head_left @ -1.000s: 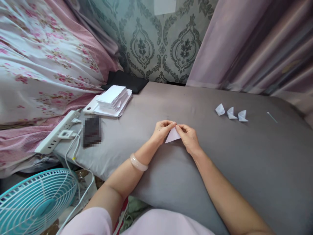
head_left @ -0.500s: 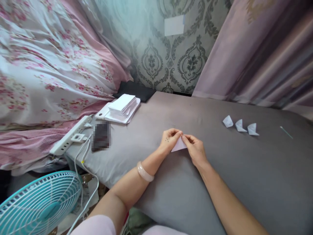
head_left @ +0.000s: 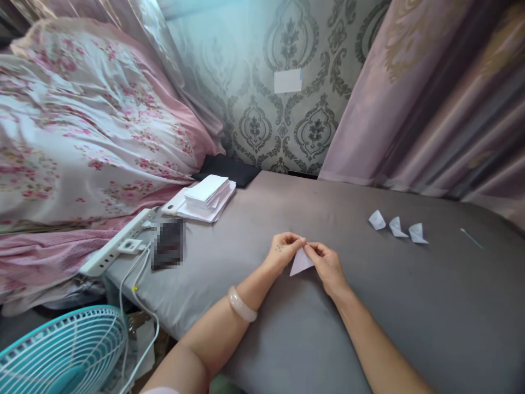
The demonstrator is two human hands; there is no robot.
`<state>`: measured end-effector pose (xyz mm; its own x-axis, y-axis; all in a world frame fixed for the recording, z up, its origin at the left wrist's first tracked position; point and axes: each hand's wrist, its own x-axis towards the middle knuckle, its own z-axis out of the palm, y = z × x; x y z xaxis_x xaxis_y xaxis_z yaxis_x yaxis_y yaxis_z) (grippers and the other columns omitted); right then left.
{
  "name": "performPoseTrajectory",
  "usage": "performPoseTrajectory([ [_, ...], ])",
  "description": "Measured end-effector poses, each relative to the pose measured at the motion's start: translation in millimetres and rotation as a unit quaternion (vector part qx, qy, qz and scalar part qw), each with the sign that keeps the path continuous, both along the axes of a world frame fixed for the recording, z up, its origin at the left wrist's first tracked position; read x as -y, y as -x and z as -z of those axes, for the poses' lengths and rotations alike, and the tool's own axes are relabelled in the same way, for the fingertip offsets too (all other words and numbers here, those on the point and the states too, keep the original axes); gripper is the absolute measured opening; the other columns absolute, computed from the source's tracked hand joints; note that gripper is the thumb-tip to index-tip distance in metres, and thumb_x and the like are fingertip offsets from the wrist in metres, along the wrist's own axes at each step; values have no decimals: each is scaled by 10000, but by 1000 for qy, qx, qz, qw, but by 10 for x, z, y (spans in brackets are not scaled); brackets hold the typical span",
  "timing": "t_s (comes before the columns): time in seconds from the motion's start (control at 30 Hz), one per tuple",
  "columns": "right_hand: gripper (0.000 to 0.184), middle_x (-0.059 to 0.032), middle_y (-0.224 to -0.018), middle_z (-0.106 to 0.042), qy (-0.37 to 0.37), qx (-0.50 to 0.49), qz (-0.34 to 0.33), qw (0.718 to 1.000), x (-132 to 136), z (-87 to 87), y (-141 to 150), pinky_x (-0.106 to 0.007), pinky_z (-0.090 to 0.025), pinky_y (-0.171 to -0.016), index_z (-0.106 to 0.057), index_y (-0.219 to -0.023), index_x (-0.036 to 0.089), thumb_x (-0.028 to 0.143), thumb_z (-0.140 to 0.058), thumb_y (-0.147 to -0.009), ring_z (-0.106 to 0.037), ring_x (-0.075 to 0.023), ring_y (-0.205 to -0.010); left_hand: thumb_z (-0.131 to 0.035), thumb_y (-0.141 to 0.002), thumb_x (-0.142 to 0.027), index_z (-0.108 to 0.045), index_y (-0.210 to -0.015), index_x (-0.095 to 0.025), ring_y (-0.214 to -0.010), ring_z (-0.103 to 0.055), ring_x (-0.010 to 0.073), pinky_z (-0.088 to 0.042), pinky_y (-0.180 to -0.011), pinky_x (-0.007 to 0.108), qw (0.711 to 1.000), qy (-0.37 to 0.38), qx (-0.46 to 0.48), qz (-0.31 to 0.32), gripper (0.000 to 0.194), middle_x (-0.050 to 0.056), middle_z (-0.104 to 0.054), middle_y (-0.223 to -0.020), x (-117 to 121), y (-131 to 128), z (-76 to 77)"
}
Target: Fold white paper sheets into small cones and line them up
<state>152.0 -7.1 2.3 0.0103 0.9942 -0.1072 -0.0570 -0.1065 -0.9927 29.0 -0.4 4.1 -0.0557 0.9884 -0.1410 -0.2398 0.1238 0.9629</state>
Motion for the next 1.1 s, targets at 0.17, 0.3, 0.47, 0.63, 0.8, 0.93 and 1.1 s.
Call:
performPoseTrajectory([
  [0.17,389,-38,-703,-706,31,-31,-24,999,-23,53,-9,-304,-453,-633,-722,-785,178,505,-802,-590,-601,-173,-633,-780,-616,-427,-678,-678,-112,-527,-480,91,-348,-524,232,1000,1,10,-25,337,19,-615,-605,-9,7,15],
  [0.3,350,-19,-672,-694,33,-29,-13,999,-55,82,-32,-285,-434,-610,-713,-740,185,475,-820,-574,-581,-155,-605,-762,-659,-438,-689,-708,-97,-554,-504,91,-371,-558,227,999,3,32,-2,352,25,-627,-623,-19,23,35],
  [0.47,311,8,-635,-667,88,-118,-9,989,-123,41,-92,-286,-448,-595,-682,-699,206,394,-843,-509,-572,-149,-590,-748,-723,-435,-670,-782,-88,-632,-598,117,-455,-649,248,984,73,133,96,361,50,-649,-702,-33,97,8],
  [0.63,270,0,-720,-680,113,-183,-23,976,-171,-46,-186,-307,-493,-680,-672,-713,218,363,-813,-535,-608,-166,-688,-790,-720,-343,-671,-885,-89,-687,-620,106,-482,-682,234,958,102,194,182,325,57,-670,-787,18,145,-89],
  [0.8,231,29,-674,-648,106,-230,-41,967,-153,-94,-222,-282,-460,-627,-662,-700,227,335,-815,-566,-566,-142,-637,-850,-644,-299,-672,-878,-91,-695,-621,102,-485,-685,231,948,105,205,220,361,38,-669,-778,77,133,-127],
  [0.93,232,36,-667,-641,109,-248,-72,960,-141,-101,-236,-276,-456,-635,-671,-700,229,349,-824,-574,-559,-132,-634,-867,-620,-283,-669,-863,-94,-665,-611,89,-486,-672,227,945,105,210,228,366,19,-653,-738,73,128,-103],
  [1.1,235,34,-669,-640,110,-249,-84,959,-135,-109,-258,-268,-452,-631,-681,-708,228,353,-829,-574,-559,-129,-640,-852,-640,-259,-673,-865,-89,-671,-617,90,-494,-683,235,948,102,198,228,334,25,-655,-746,66,137,-103],
])
